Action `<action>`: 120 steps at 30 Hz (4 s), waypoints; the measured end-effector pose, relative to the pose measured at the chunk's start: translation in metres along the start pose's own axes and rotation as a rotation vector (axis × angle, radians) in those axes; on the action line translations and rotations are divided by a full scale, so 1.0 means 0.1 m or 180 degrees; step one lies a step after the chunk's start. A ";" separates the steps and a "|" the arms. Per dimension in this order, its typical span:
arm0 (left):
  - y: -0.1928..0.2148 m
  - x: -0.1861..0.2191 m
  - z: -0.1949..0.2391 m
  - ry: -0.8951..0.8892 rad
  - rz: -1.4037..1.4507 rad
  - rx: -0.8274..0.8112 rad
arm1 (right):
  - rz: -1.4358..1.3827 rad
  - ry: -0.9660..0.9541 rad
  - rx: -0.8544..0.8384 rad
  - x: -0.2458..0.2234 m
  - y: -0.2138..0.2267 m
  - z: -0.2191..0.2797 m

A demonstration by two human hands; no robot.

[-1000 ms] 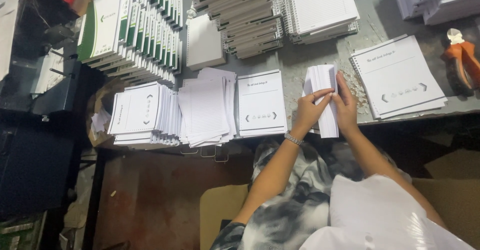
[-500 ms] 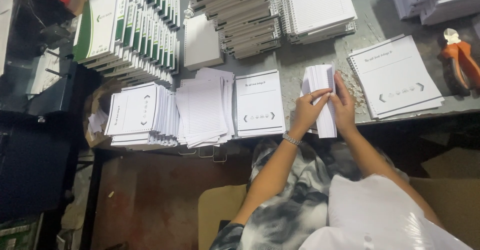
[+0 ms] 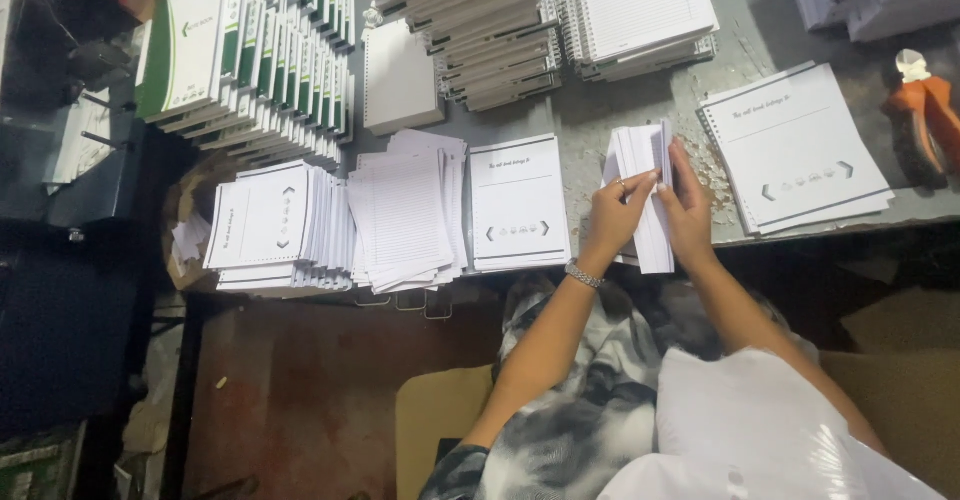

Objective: The person is flipping through the pages of spiral-bound notebooks to check for quality or completeness.

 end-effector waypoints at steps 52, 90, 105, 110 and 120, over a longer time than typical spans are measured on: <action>-0.01 -0.01 0.05 0.0658 0.0082 -0.0115 | -0.0136 -0.0515 -0.0261 -0.25 0.02 0.16; 0.03 0.08 -0.05 0.0236 -0.0290 -0.0205 | 0.0120 -0.0422 -0.0260 -0.28 -0.02 0.15; 0.15 0.12 -0.09 0.0280 -0.0424 -0.0449 | -0.0156 -0.0366 -0.0190 -0.29 -0.02 0.13; 0.20 0.03 -0.03 0.0093 -0.0209 -0.0746 | -0.0170 -0.0381 -0.0217 -0.32 0.03 0.20; 0.07 -0.10 0.10 0.0377 0.0235 -0.0966 | 0.0266 -0.0449 -0.0301 -0.29 0.07 0.23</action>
Point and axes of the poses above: each hand's wrist, its own z-axis away from the middle knuckle, its own y-axis out of the back of the hand, x = y × z, the point moved 2 cm from there along -z, towards the middle knuckle, and after that the axes turned 11 degrees about -y, right-handed, at the moved point
